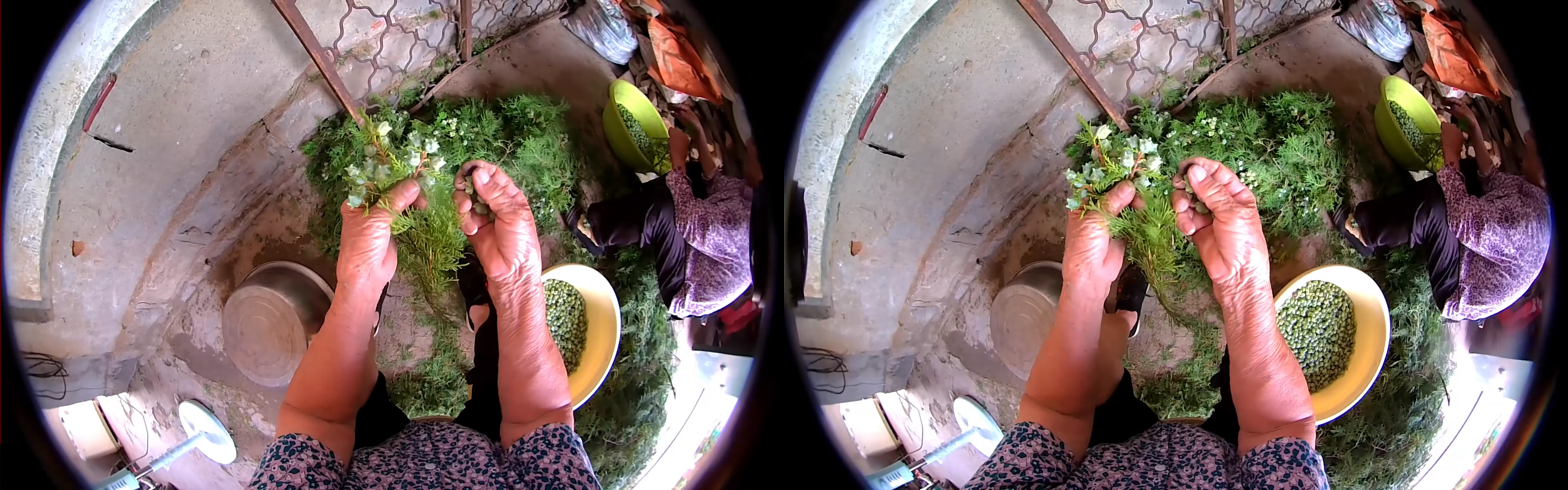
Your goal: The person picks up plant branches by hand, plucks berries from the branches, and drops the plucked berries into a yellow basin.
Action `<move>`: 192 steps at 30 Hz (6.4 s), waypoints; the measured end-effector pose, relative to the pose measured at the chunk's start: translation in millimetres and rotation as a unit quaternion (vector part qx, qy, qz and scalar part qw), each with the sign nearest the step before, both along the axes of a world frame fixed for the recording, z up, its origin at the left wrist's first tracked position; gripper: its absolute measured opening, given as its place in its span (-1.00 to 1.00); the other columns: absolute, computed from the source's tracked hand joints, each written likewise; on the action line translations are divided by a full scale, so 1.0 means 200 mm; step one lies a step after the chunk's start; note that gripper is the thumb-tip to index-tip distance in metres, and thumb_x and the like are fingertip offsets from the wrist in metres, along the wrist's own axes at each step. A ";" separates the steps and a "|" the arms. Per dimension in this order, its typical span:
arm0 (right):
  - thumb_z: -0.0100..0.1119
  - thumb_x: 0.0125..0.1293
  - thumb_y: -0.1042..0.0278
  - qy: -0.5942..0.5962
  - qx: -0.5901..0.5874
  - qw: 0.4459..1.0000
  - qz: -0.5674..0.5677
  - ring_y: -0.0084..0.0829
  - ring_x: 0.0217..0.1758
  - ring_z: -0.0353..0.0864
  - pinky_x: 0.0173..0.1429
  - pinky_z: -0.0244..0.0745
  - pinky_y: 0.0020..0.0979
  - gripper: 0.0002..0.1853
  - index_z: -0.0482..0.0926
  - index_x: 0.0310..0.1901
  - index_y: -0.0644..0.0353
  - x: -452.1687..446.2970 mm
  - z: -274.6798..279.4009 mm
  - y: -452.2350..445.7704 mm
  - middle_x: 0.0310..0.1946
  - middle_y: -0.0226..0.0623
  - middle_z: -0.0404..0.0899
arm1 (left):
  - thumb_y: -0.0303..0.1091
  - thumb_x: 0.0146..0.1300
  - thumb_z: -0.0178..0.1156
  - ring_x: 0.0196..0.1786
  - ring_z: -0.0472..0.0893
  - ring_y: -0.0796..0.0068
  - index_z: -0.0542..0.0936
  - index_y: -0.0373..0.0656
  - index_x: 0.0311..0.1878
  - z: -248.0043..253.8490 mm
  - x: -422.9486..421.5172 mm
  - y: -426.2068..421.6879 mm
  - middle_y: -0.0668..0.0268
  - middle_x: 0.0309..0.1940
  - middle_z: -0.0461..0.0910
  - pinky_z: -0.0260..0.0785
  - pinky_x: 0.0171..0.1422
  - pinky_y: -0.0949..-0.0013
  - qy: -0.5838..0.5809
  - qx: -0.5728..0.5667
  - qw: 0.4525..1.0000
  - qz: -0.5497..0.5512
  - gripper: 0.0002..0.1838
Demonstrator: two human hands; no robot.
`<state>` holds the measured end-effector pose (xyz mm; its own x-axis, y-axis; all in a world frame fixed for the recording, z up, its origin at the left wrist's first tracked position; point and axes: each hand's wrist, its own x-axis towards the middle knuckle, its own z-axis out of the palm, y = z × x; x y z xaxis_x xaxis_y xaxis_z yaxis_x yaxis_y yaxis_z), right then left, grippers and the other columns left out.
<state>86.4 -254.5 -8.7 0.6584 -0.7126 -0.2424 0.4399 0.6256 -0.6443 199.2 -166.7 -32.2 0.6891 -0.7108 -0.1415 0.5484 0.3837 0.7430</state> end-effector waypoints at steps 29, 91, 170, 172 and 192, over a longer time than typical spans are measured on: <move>0.20 0.16 0.41 -0.004 0.051 0.993 0.103 -0.69 -0.61 0.33 -0.62 0.12 -0.62 -0.89 0.55 -0.27 0.18 0.00 -0.09 0.03 -0.51 -0.52 0.51 | -0.56 0.00 0.24 -0.48 0.46 0.61 0.52 -0.22 -0.21 0.02 -0.02 0.03 0.38 -0.42 0.54 0.36 -0.38 0.52 0.090 0.003 0.992 -0.093 -0.77; 0.09 0.11 0.35 0.723 -0.486 0.478 0.113 -0.07 -0.19 0.56 -0.06 0.40 -0.20 -0.75 0.59 -0.21 0.28 -1.52 -0.91 -0.09 -0.29 -0.02 0.59 | 0.01 0.37 -0.18 -0.66 0.30 0.70 0.51 -0.13 -0.36 -0.05 0.14 0.10 0.48 -0.66 0.40 0.13 -0.43 0.56 0.286 -0.311 0.884 -0.198 -0.56; 0.17 0.18 0.42 0.162 -0.105 0.981 0.001 -0.74 -0.61 0.20 -0.54 0.08 -0.66 -0.89 0.55 -0.27 0.24 0.06 0.01 0.12 -0.56 -0.58 0.40 | -0.61 -0.04 0.28 -0.35 0.53 0.64 0.58 -0.26 -0.23 0.06 -0.02 0.04 0.36 -0.36 0.60 0.40 -0.28 0.51 -0.125 0.069 0.989 -0.035 -0.76; 0.17 0.19 0.40 0.150 -0.081 0.985 0.003 -0.74 -0.61 0.18 -0.55 0.06 -0.66 -0.88 0.54 -0.27 0.24 0.06 0.01 0.11 -0.59 -0.58 0.39 | -0.62 -0.04 0.28 -0.36 0.53 0.63 0.58 -0.26 -0.22 0.07 -0.02 0.04 0.35 -0.36 0.60 0.41 -0.28 0.50 -0.125 0.065 0.989 -0.040 -0.75; 0.12 0.21 0.36 -0.006 0.063 0.998 -0.006 -0.60 -0.54 0.30 -0.47 0.20 -0.56 -0.89 0.46 -0.28 0.18 0.03 -0.04 0.04 -0.43 -0.47 0.42 | -0.62 -0.03 0.28 -0.40 0.55 0.57 0.57 -0.27 -0.23 0.05 -0.01 0.03 0.32 -0.37 0.60 0.43 -0.34 0.47 -0.122 0.073 0.989 -0.050 -0.76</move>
<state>92.2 -245.7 -16.0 0.6537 -0.6847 -0.3222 0.4546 0.6957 -0.5562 196.6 -159.9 -21.5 0.6429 -0.7611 -0.0855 0.3751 0.2156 0.9016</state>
